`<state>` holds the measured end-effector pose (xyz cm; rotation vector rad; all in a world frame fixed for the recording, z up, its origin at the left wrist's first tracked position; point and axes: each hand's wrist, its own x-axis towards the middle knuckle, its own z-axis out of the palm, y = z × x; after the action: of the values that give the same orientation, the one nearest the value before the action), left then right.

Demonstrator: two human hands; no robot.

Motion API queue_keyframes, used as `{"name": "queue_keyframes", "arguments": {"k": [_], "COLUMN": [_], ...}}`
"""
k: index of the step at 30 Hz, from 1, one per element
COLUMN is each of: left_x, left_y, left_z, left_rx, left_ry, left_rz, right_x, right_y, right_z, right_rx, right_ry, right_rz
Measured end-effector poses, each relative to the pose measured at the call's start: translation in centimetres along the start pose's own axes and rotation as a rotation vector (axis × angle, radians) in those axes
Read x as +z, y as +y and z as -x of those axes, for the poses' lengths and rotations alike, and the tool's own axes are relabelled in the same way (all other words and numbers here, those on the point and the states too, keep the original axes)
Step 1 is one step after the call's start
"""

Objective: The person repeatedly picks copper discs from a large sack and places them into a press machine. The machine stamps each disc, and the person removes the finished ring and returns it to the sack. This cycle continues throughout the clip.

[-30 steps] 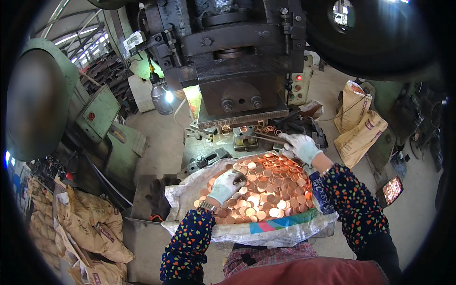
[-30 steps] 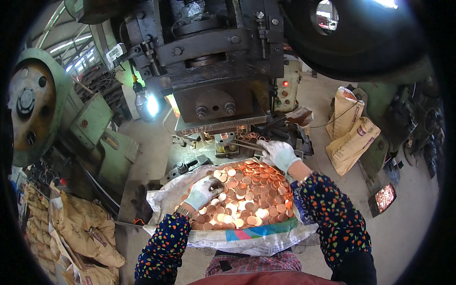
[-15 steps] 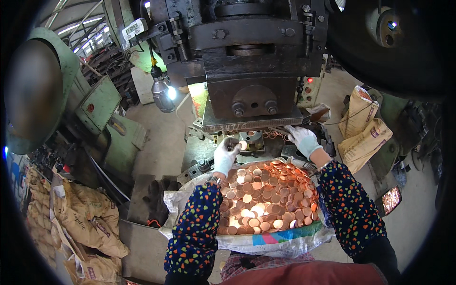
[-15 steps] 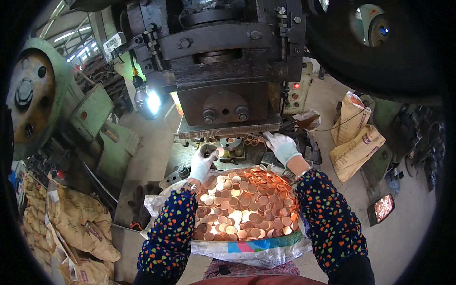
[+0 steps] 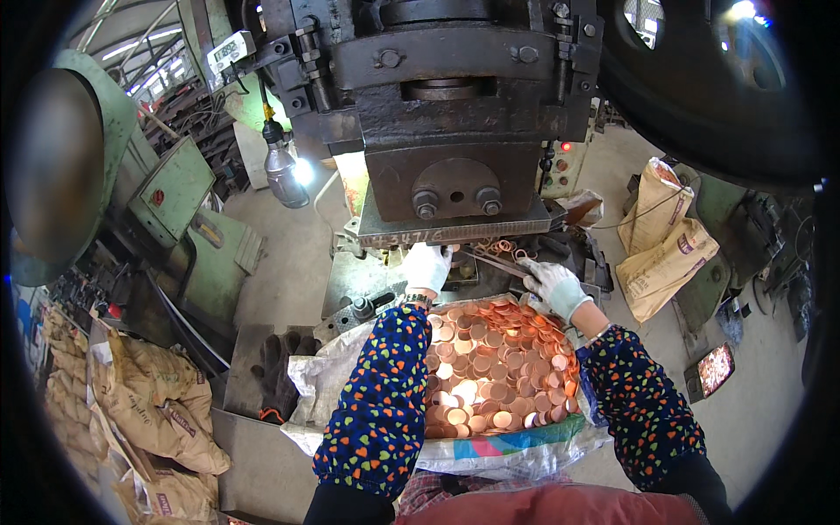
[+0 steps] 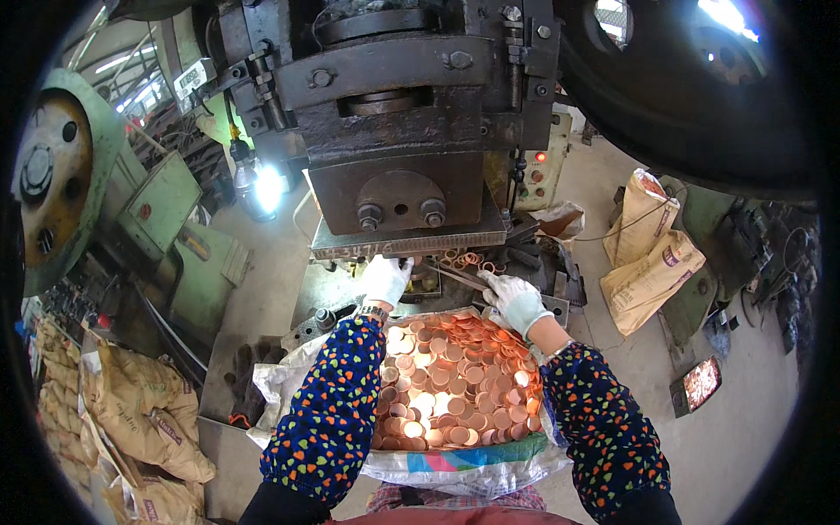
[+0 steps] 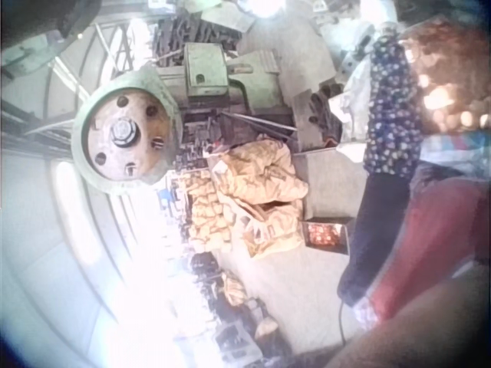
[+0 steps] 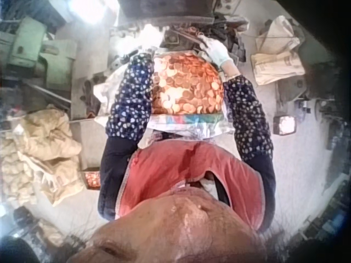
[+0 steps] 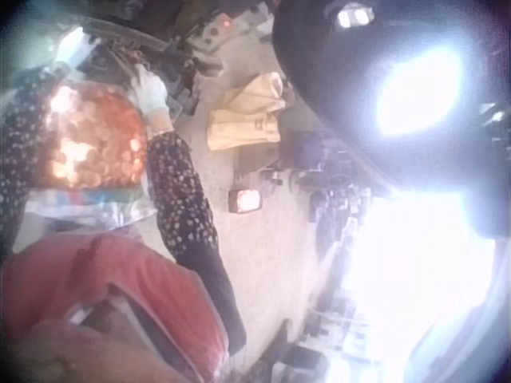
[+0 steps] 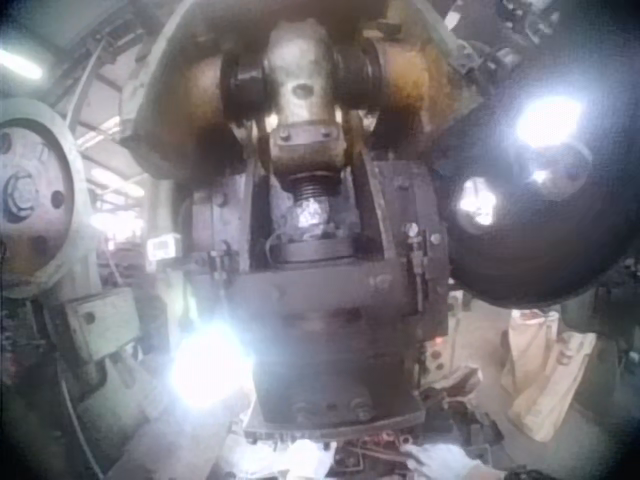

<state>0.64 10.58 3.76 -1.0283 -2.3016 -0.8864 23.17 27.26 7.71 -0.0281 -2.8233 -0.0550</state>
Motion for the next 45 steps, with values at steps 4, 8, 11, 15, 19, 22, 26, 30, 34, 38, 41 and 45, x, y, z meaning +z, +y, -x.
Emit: {"name": "queue_keyframes", "arguments": {"k": [4,8,11,15,19,22,26,30,34,38,41,45], "left_x": [-1.2,-3.2,-5.9,-9.9,-10.7,-10.0,-9.2,-9.0,-9.2,-9.6,-9.6,-9.0], "left_y": [0.7,0.6,-0.3,-0.3,0.9,0.8,0.0,-0.2,0.4,1.2,1.3,0.6], "left_z": [0.1,1.0,3.2,8.6,12.7,13.5,13.7,13.7,13.8,13.7,13.7,14.1], "left_rx": [0.039,-0.002,0.060,0.058,0.176,0.119,0.098,-0.017,0.020,-0.058,-0.106,0.020], "left_ry": [-0.056,-0.135,-0.247,-0.700,-0.677,-0.576,-0.558,-0.606,-0.575,-0.589,-0.604,-0.524], "left_rz": [-0.043,0.110,0.246,0.206,0.031,0.102,0.178,0.331,0.238,0.201,0.234,0.243], "right_x": [-0.6,-1.6,-2.1,-2.3,-1.6,-1.4,-1.2,-1.1,-1.2,-1.6,-1.7,-1.9], "right_y": [-0.7,-2.4,-3.5,-5.4,-9.5,-11.4,-13.3,-13.8,-14.2,-14.5,-14.8,-14.9], "right_z": [-1.3,-2.4,-2.4,0.2,5.8,9.7,13.2,14.8,14.9,14.9,14.8,14.6], "right_rx": [0.210,0.263,0.228,0.137,0.175,0.286,0.512,0.538,0.559,0.509,0.498,0.503], "right_ry": [-0.211,-0.243,-0.191,-0.155,-0.164,-0.259,-0.292,-0.201,-0.188,-0.201,-0.196,-0.187], "right_rz": [-0.019,0.013,0.088,-0.002,-0.329,-0.950,-1.501,-1.645,-1.511,-1.444,-1.392,-1.382]}}
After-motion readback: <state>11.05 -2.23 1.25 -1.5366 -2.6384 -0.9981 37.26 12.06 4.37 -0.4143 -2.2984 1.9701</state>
